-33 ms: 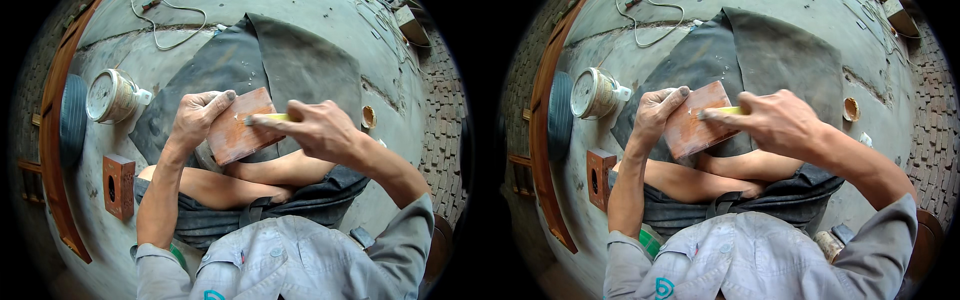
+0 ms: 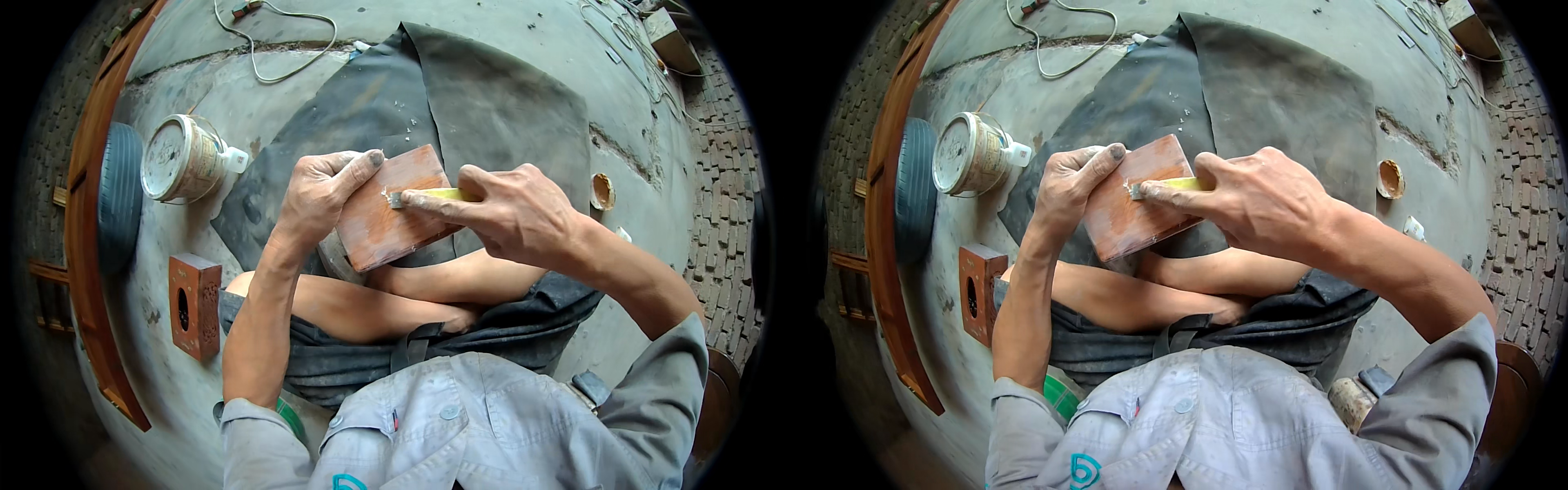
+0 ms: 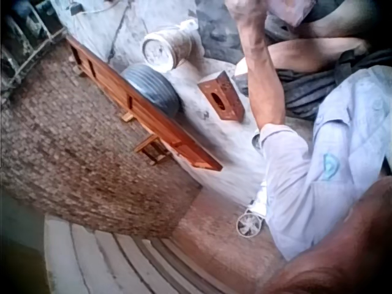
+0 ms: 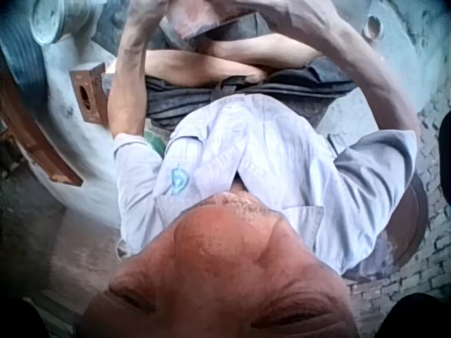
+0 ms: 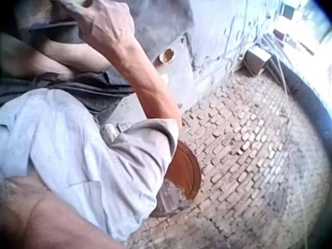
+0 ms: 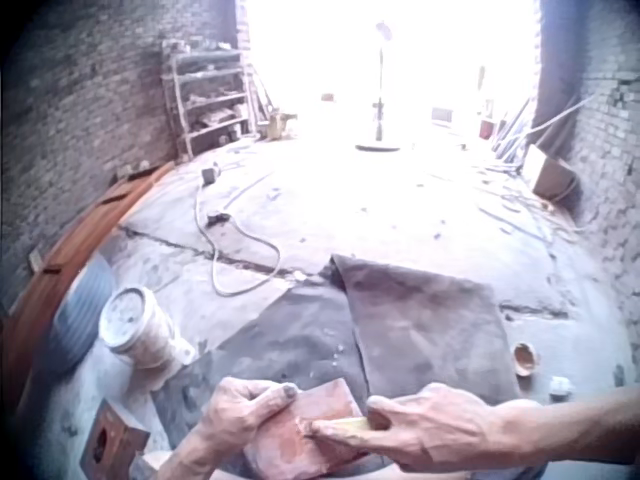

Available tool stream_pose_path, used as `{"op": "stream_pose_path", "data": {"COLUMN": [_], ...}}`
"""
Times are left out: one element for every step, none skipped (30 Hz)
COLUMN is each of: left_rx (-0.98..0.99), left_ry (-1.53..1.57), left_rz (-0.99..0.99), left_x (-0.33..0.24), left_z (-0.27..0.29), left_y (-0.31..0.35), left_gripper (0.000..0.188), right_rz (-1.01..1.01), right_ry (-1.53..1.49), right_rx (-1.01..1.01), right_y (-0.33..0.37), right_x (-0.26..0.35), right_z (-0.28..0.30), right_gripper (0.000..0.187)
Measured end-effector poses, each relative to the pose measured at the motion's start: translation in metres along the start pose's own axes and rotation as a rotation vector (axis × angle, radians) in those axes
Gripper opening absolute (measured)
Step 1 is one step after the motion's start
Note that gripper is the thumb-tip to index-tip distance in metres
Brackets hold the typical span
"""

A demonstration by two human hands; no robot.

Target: The person sits on the floor and applies white glue to a small wooden box using a brush. They then use a small tool to spread the glue and create a decorative pattern on the surface of the box.

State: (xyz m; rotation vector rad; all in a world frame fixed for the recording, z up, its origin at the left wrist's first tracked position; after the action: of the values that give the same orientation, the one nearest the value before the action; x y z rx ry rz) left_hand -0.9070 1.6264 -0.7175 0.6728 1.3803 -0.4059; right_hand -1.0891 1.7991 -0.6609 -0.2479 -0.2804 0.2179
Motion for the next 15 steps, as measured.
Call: {"op": "stream_pose_path", "data": {"left_rx": [0.004, 0.008, 0.011, 0.007, 0.003, 0.005, 0.005, 0.006, 0.001, 0.01, 0.019, 0.024, 0.007, -0.01, -0.02], "left_ry": [0.003, 0.006, 0.008, 0.009, 0.009, 0.011, 0.006, 0.002, -0.004, 0.005, 0.014, 0.023, -0.003, -0.029, -0.052], "left_rz": [0.002, 0.005, 0.013, -0.006, -0.025, -0.039, -0.036, -0.034, -0.027, -0.024, -0.021, -0.022, -0.024, -0.027, -0.032], "left_x": [-0.001, -0.002, -0.003, -0.003, -0.004, -0.002, 0.0, 0.002, 0.003, 0.003, 0.002, 0.0, -0.001, -0.001, -0.001], "left_z": [-0.001, -0.003, -0.003, -0.003, -0.003, -0.003, -0.003, -0.002, 0.0, -0.001, -0.003, -0.003, -0.002, -0.001, -0.001], "left_y": [-0.001, -0.002, -0.001, -0.002, -0.003, -0.004, -0.004, -0.003, -0.001, -0.001, -0.001, -0.001, -0.001, -0.001, -0.003], "left_gripper": [0.032, 0.031, 0.031, 0.031, 0.032, 0.032, 0.032, 0.032, 0.032, 0.032, 0.032, 0.032, 0.032, 0.032, 0.033], "right_rz": [0.027, 0.055, 0.07, 0.048, 0.045, 0.035, 0.054, 0.072, 0.095, 0.101, 0.108, 0.118, 0.065, 0.078, 0.085], "right_ry": [0.015, 0.03, 0.072, 0.07, 0.068, 0.065, 0.04, 0.015, 0.006, 0.023, 0.041, 0.059, 0.083, 0.071, 0.063], "right_rx": [-0.01, -0.019, 0.022, 0.088, 0.074, 0.064, 0.03, -0.004, -0.032, -0.009, 0.015, 0.037, 0.114, 0.061, 0.008], "right_y": [0.001, 0.003, 0.005, 0.008, 0.008, 0.008, 0.005, -0.001, -0.005, -0.004, -0.001, 0.001, 0.004, 0.002, -0.003], "right_x": [-0.005, -0.011, -0.014, -0.018, -0.021, -0.022, -0.017, -0.009, -0.008, -0.011, -0.016, -0.023, -0.032, -0.029, -0.021], "right_z": [-0.001, -0.001, 0.006, 0.018, 0.019, 0.017, 0.011, 0.003, -0.003, -0.002, 0.003, 0.009, 0.018, 0.014, 0.009], "right_gripper": [0.076, 0.076, 0.075, 0.074, 0.074, 0.074, 0.074, 0.075, 0.074, 0.073, 0.073, 0.072, 0.07, 0.07, 0.069]}}
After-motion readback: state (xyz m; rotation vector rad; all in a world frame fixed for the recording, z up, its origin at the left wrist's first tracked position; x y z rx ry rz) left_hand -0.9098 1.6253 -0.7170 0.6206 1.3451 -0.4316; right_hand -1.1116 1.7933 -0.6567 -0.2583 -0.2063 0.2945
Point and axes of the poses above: each hand's wrist, its own y-axis away from the middle knuckle, its own z-axis out of the back of the hand, x = y × z, the point moved 2 cm from there along -y, towards the middle knuckle, and after that the axes turned 15 degrees about -x, right-handed, at the moved point
